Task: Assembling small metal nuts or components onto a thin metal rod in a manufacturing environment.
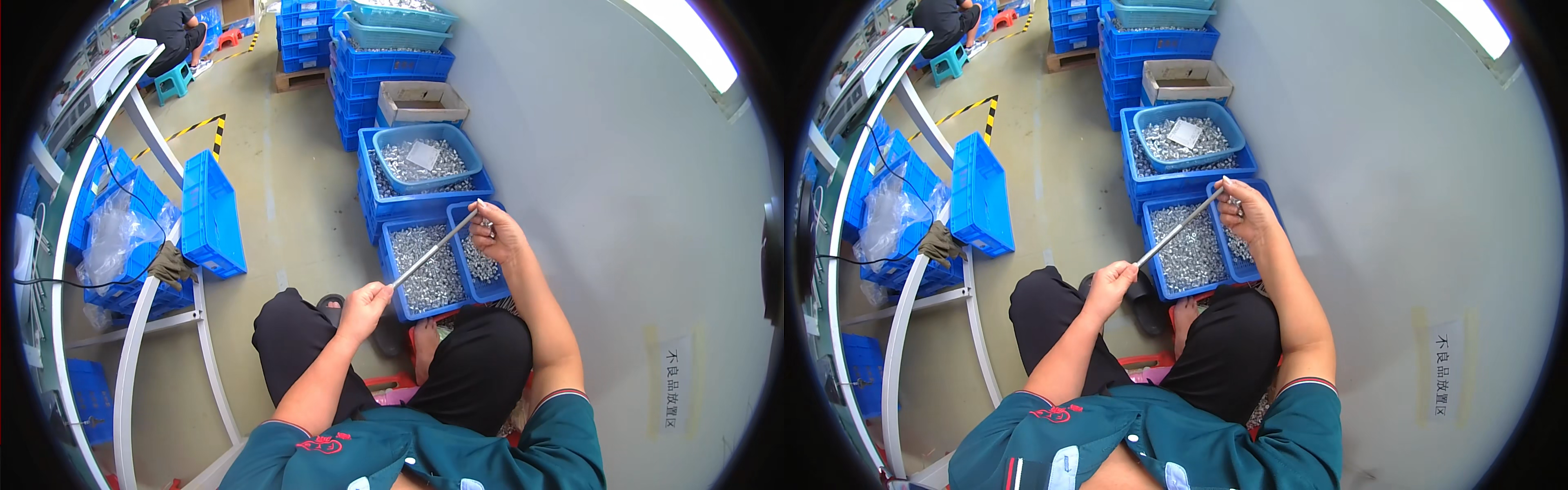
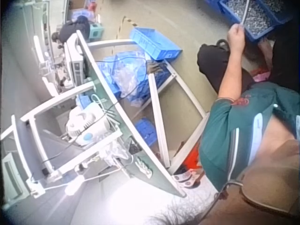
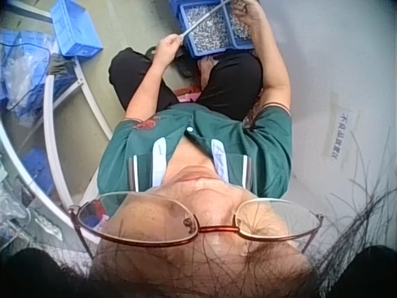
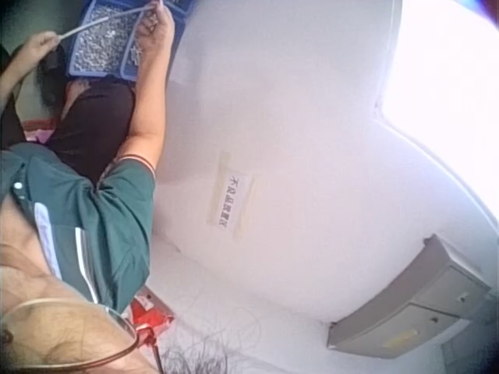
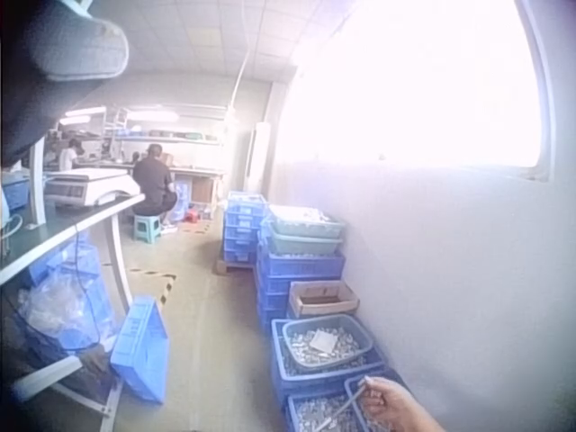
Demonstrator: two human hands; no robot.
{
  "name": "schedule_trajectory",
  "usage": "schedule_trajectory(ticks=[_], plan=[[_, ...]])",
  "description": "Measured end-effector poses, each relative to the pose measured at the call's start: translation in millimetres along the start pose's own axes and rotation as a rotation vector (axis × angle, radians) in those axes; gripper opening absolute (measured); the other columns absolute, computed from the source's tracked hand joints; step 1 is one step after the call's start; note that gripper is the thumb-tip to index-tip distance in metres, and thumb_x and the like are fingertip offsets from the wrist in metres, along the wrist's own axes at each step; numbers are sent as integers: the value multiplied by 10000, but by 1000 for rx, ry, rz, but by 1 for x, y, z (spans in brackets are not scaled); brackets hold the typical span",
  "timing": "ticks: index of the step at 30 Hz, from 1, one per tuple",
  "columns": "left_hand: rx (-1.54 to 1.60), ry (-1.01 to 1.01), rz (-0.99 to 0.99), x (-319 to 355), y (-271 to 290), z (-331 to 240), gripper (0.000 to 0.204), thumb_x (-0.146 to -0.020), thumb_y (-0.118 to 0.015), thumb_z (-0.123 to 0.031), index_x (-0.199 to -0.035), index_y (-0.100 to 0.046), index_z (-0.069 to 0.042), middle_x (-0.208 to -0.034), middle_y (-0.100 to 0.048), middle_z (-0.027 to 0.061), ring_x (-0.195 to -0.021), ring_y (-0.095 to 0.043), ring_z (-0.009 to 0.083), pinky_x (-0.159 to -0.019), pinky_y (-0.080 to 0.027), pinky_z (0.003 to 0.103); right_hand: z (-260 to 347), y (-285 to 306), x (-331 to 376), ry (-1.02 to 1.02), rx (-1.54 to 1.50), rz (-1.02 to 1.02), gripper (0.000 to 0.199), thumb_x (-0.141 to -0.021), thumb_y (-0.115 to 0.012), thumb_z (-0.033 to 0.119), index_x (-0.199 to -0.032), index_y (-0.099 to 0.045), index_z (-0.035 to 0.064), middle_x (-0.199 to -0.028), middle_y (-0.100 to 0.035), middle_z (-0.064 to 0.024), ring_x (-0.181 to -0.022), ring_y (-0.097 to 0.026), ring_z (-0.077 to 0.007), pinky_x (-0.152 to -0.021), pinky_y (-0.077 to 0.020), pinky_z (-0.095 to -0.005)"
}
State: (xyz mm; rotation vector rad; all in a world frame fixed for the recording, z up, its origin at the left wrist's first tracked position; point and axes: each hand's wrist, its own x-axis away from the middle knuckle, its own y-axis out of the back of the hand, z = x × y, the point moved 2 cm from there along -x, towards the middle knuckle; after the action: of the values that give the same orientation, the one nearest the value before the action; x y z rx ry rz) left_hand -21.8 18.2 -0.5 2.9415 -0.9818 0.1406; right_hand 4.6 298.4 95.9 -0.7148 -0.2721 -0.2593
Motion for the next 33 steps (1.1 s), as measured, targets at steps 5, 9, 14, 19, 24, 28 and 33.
schedule_trajectory(ticks=[5,9,14,19,24,28,33], plan=[[-98,-29,-33,0,2,4,278,-884,-551,-251,-719,-565,-27,-570,-443,-46,-544,-388,45,-499,-330,232,11,-7,6,101,255,-108,171,-819,-631,139,-885,-576,-8,-639,-432,35,-488,-355,-26,-379,-248,-153],[-167,-56,-27,2,5,4,281,-878,-551,-267,-731,-569,-28,-538,-462,-25,-520,-412,61,-488,-352,255,24,-10,16,46,511,-137,127,-805,-632,102,-846,-584,-8,-571,-419,36,-448,-331,-30,-377,-245,-164],[-70,-48,5,1,2,0,274,-880,-553,-256,-727,-570,-29,-554,-457,-37,-534,-403,45,-493,-345,236,19,-9,17,64,357,-45,133,-798,-643,106,-855,-594,-3,-583,-425,40,-459,-340,-27,-381,-250,-157],[56,-119,-52,-3,-11,-6,268,-891,-547,-229,-723,-565,-20,-588,-443,-60,-554,-374,22,-490,-315,214,-28,-41,6,-134,540,-37,183,-812,-647,152,-897,-604,-4,-640,-469,29,-477,-346,-20,-392,-241,-160],[163,-6,-37,-6,-13,-7,275,-900,-540,-224,-709,-543,-27,-601,-425,-72,-559,-339,19,-490,-294,200,-31,-39,7,-276,455,51,229,-867,-575,170,-1026,-589,5,-711,-466,18,-502,-326,-18,-401,-229,-145],[125,6,-73,-8,-7,-6,275,-900,-537,-215,-695,-534,-33,-595,-414,-75,-551,-334,19,-487,-292,198,-26,-16,8,-345,188,-50,233,-824,-489,8,-1049,-506,-48,-773,-492,-38,-530,-365,-48,-402,-265,-163],[136,3,-55,-5,-4,-4,272,-900,-537,-219,-699,-540,-35,-590,-421,-73,-545,-342,20,-485,-293,199,-13,-5,3,-194,102,-71,160,-841,-503,21,-995,-498,-19,-775,-518,-53,-495,-371,-33,-368,-262,-152]])
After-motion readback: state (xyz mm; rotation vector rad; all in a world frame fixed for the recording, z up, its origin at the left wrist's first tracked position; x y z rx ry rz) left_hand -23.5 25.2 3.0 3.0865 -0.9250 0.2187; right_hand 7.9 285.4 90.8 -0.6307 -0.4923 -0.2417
